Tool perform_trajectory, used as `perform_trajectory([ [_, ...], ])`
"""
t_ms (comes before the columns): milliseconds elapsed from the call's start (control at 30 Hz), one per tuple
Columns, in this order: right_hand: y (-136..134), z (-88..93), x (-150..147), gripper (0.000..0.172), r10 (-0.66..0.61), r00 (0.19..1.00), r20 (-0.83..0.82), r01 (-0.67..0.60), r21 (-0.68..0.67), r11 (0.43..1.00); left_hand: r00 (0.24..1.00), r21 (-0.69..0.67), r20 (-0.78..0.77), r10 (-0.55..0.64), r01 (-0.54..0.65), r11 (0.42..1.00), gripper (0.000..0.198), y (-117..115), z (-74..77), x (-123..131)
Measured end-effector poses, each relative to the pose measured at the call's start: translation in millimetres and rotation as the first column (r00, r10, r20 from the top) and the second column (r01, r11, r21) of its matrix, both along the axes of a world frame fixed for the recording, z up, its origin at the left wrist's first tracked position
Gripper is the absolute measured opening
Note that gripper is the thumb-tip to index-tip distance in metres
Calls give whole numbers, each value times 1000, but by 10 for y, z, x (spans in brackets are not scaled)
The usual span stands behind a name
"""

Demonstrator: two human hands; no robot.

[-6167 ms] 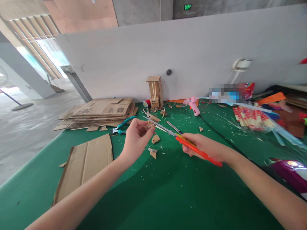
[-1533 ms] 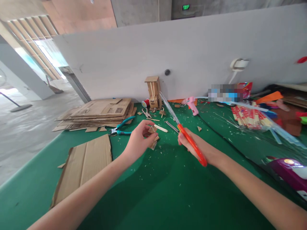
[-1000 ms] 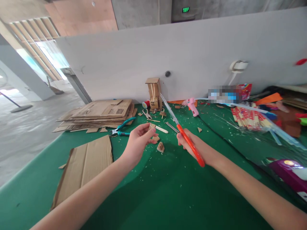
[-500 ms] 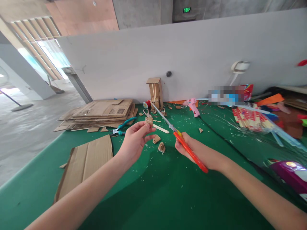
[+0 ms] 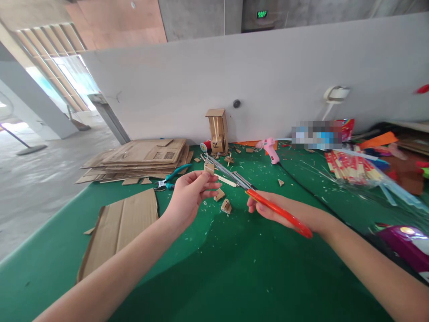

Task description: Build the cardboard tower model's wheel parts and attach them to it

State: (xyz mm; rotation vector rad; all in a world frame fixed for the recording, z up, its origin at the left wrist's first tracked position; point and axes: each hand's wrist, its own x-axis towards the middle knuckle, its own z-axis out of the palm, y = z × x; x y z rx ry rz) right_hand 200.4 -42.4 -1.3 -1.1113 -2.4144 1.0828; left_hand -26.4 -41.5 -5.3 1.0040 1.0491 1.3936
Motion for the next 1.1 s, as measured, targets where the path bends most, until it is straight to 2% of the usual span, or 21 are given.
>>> perform_trajectory([
  [233,8,-39,12,45,30,999,27,-30,-11,999,1000,55,7,12,-13,998,20,-5,-8,1],
  [367,7,-90,-2,39,14,1000,-27,-14,-10,1000,1000,62,-11,3,-2,998,18,-13,-8,25],
  [633,-8,-57,-12,34,18,999,-40,-19,-44,999,1000,43,-13,2,-2,999,16,-17,-12,42],
  [900,24,-94,4,42,48,998,30,-47,-19,999,1000,56,14,5,-6,998,19,-27,-40,50],
  [1100,25,-86,0,41,46,998,53,-46,-7,999,1000,57,-12,-1,2,998,18,-36,-19,33],
])
